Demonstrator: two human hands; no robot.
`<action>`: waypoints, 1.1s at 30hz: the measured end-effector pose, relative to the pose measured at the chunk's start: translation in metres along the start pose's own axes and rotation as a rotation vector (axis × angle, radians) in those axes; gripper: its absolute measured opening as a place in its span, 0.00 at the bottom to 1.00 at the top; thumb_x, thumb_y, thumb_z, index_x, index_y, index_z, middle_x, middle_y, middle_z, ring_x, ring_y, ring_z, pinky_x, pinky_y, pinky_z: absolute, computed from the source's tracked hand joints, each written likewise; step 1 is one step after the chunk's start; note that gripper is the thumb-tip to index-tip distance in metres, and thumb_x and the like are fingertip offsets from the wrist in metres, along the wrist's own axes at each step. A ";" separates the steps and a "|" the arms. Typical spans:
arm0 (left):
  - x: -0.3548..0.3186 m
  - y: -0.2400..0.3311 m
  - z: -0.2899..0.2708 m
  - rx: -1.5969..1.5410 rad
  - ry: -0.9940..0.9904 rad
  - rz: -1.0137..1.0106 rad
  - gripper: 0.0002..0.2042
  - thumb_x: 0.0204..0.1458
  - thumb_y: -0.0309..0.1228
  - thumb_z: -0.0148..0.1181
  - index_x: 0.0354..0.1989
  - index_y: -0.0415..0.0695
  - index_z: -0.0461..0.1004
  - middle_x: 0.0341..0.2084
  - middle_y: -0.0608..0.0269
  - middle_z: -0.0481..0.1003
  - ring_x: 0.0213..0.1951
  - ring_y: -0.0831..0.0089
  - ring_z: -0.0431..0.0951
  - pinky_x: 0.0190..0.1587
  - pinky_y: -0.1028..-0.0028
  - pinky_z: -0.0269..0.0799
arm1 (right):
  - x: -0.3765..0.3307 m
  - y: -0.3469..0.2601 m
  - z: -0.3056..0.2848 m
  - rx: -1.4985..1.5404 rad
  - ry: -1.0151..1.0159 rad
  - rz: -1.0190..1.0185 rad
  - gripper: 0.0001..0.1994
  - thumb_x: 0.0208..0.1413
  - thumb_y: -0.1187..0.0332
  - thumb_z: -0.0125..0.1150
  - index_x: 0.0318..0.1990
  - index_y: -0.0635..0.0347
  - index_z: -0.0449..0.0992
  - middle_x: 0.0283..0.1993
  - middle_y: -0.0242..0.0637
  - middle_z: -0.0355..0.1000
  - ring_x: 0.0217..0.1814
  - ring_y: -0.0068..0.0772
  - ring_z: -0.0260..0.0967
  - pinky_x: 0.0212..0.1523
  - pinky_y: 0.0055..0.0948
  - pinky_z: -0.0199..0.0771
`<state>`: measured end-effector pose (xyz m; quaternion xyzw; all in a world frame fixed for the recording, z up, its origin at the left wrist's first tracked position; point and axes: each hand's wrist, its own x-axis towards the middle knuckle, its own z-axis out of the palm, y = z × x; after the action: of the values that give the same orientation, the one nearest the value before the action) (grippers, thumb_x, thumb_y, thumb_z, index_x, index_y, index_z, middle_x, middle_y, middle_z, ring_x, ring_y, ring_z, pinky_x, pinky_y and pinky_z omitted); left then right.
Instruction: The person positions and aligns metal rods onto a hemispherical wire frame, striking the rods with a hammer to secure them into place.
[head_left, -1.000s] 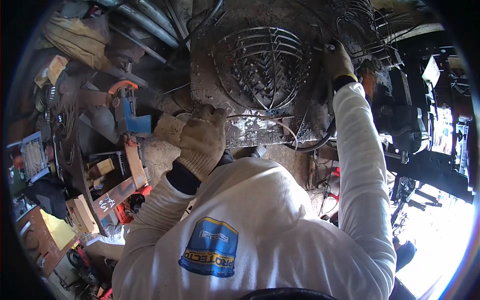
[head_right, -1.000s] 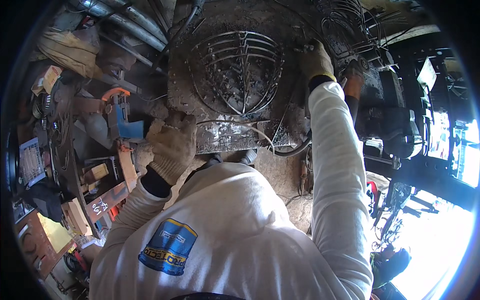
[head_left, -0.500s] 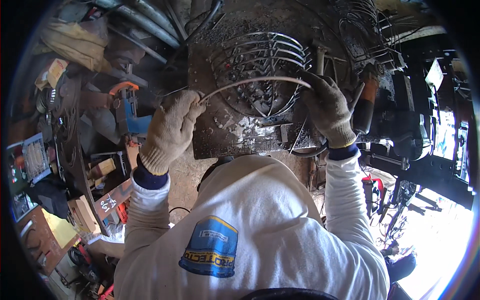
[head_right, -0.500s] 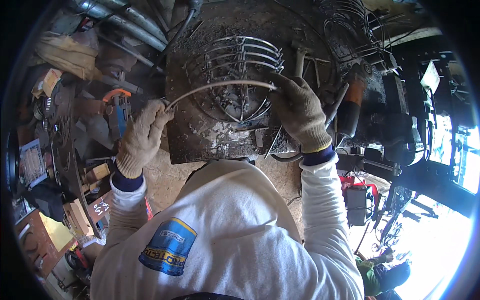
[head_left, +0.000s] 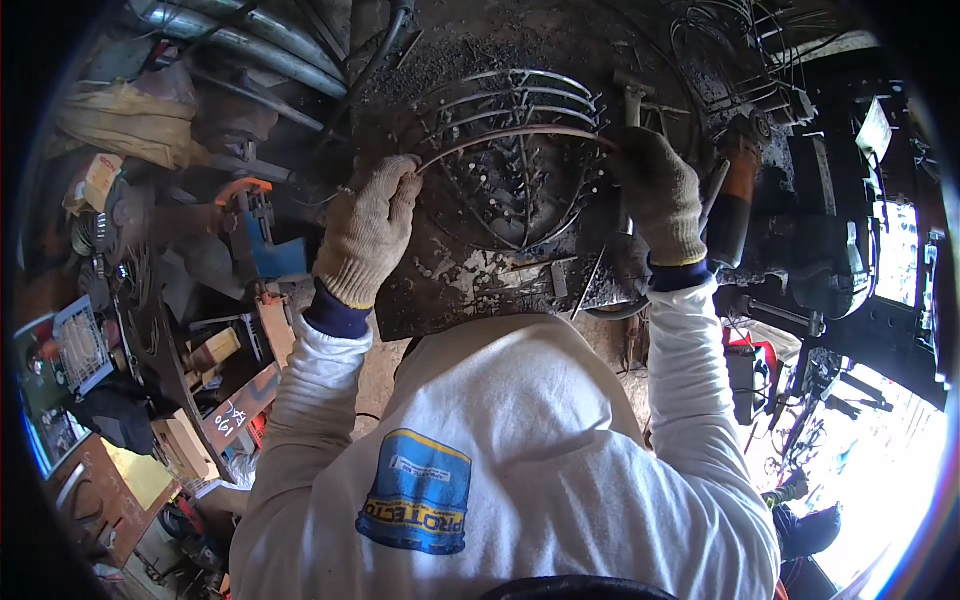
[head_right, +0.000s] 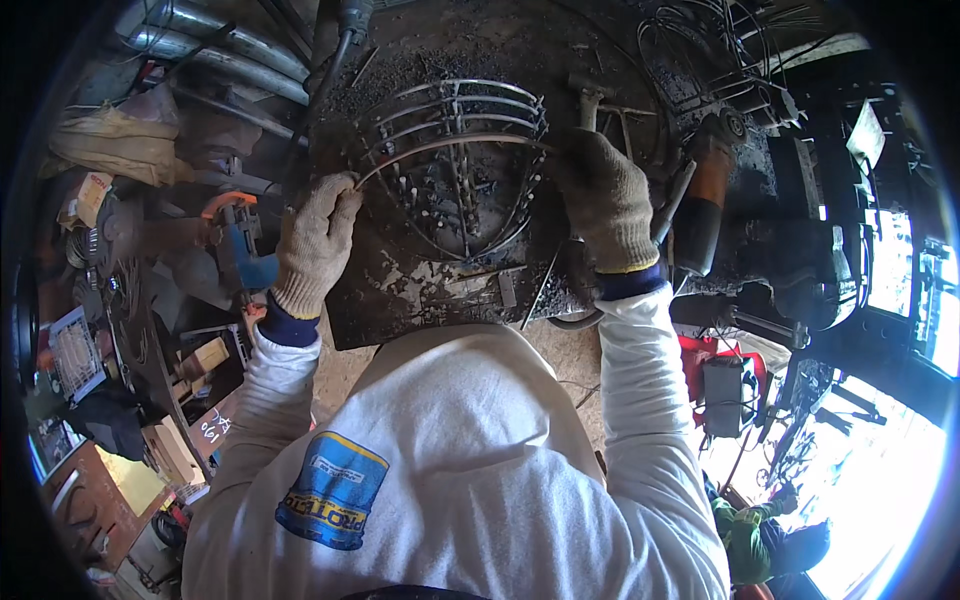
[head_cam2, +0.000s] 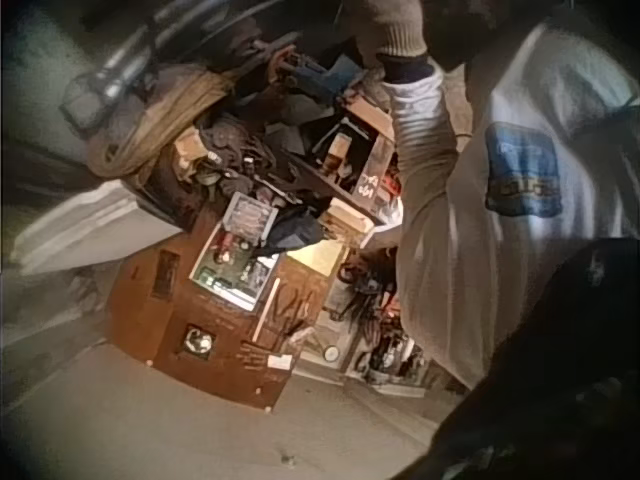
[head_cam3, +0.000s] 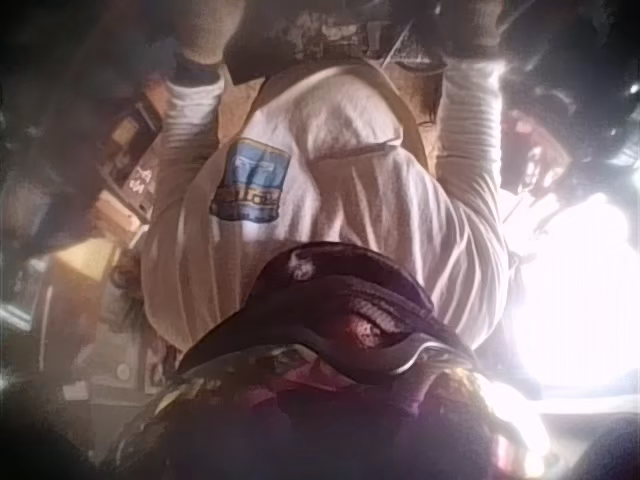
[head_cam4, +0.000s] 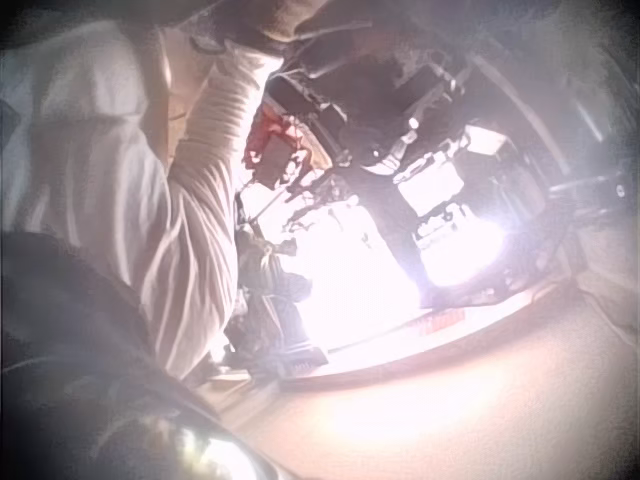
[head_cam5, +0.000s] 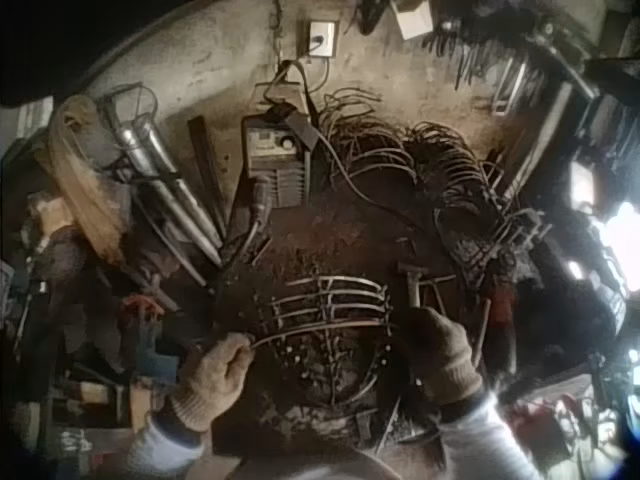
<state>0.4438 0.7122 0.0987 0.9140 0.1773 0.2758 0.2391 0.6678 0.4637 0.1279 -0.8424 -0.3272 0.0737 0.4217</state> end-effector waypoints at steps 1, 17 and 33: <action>-0.004 -0.002 0.004 -0.003 -0.006 -0.005 0.07 0.60 0.35 0.63 0.44 0.53 0.76 0.36 0.58 0.81 0.33 0.51 0.82 0.33 0.62 0.78 | -0.001 0.001 0.004 0.018 0.073 0.047 0.13 0.59 0.66 0.65 0.49 0.58 0.80 0.44 0.42 0.81 0.46 0.38 0.81 0.46 0.31 0.79; -0.010 0.009 0.010 0.017 0.071 -0.054 0.09 0.54 0.25 0.66 0.44 0.43 0.80 0.36 0.54 0.81 0.37 0.55 0.82 0.42 0.64 0.77 | 0.000 0.013 0.007 -0.127 -0.027 0.035 0.10 0.58 0.66 0.65 0.46 0.56 0.82 0.41 0.44 0.79 0.45 0.46 0.79 0.44 0.37 0.77; -0.025 0.004 0.021 -0.026 0.095 -0.073 0.09 0.54 0.25 0.68 0.43 0.43 0.80 0.38 0.52 0.82 0.39 0.55 0.82 0.42 0.64 0.78 | -0.002 0.024 0.016 -0.085 0.080 0.036 0.08 0.57 0.69 0.65 0.44 0.56 0.83 0.38 0.45 0.78 0.41 0.47 0.78 0.40 0.38 0.77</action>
<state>0.4376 0.6904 0.0753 0.8897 0.2182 0.3120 0.2521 0.6717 0.4621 0.0993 -0.8678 -0.2975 0.0334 0.3967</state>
